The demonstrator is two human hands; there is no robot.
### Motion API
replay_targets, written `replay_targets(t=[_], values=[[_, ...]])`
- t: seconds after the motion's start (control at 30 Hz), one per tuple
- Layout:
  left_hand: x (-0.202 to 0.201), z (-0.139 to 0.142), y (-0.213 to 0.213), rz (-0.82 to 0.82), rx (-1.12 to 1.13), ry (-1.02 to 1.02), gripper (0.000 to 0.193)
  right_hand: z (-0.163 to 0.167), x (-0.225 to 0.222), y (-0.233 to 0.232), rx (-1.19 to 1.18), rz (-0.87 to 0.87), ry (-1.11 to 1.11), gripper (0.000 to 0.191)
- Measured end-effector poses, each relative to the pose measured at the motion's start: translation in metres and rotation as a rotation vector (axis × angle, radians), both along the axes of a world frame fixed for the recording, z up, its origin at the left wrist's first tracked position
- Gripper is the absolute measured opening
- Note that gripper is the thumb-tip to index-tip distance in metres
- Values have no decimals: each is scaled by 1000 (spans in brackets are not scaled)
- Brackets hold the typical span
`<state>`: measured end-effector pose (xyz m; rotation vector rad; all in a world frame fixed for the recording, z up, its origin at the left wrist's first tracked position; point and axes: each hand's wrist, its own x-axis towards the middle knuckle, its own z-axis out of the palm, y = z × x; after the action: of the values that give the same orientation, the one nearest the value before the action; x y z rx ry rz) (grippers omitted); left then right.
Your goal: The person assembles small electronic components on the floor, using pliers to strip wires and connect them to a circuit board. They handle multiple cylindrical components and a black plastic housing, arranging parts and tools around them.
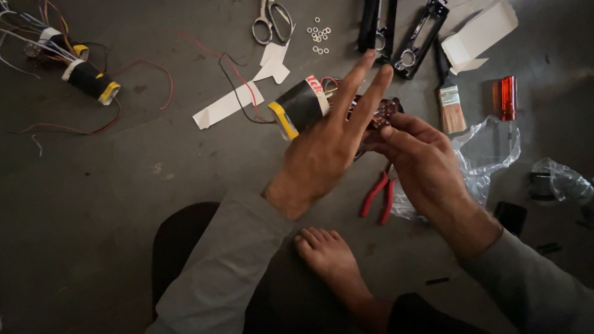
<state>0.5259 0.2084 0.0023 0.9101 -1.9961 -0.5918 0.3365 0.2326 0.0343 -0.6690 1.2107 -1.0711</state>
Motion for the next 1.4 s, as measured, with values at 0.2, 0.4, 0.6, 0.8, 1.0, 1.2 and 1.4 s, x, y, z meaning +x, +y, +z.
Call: replay_targets(t=[0.2, 0.4, 0.6, 0.8, 1.0, 1.2, 1.4], values=[[-3, 0, 0, -1, 10, 49, 79, 3, 2, -1, 15, -23, -31, 29], [-5, -3, 1, 43, 44, 68, 85, 8, 3, -4, 14, -15, -13, 28], [-9, -8, 1, 50, 49, 127, 86, 11, 4, -4, 20, -11, 46, 25], [-12, -10, 1, 53, 51, 175, 87, 14, 3, -5, 9, -17, 32, 25], [-14, -9, 0, 40, 94, 202, 88, 15, 2, -7, 17, -37, 47, 23], [-11, -9, 2, 56, 68, 190, 86, 14, 1, -6, 60, -34, 22, 21], [-9, -10, 2, 7, 126, 153, 90, 12, 0, -4, 69, -27, -2, 20]])
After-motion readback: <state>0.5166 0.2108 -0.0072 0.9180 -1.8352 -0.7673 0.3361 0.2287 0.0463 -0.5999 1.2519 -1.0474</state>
